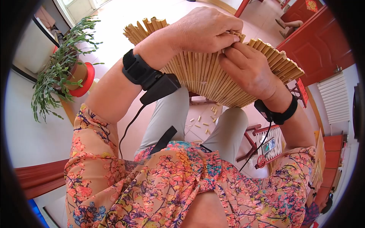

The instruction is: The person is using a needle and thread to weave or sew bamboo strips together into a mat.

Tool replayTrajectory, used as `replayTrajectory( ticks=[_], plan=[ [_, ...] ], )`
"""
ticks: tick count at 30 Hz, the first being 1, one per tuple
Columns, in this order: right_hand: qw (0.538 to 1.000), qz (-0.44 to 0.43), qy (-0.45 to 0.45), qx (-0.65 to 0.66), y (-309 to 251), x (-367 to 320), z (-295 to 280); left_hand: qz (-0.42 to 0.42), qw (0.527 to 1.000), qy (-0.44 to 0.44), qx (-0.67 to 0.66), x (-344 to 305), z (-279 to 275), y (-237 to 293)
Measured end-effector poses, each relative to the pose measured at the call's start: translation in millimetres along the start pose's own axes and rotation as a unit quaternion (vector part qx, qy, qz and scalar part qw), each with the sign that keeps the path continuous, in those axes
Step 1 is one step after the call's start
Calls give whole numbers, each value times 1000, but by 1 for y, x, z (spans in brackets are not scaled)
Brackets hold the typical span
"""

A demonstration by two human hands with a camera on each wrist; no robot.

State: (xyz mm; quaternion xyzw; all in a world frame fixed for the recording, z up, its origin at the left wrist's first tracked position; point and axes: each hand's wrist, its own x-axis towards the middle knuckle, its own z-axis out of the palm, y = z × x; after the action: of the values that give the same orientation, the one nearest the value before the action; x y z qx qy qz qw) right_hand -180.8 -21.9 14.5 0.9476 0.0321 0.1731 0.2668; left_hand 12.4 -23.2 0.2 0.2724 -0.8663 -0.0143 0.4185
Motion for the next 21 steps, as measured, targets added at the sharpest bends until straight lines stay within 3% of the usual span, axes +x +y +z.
replayTrajectory(
  ticks=[9, 17, 19, 21],
  plan=[
    [999, 18, 29, 26, -4, 3, -3, -45, 996, -49, -58, -3, -3, 4],
    [999, -35, 21, 35, -3, 4, -7, -1, 998, 9, -56, -8, -1, 6],
    [997, -58, -38, 40, 0, 5, -13, 1, 999, 13, -47, -9, 0, 6],
    [998, -55, -8, 37, 0, 7, -6, 4, 999, 19, -36, -10, 0, 3]
  ],
)
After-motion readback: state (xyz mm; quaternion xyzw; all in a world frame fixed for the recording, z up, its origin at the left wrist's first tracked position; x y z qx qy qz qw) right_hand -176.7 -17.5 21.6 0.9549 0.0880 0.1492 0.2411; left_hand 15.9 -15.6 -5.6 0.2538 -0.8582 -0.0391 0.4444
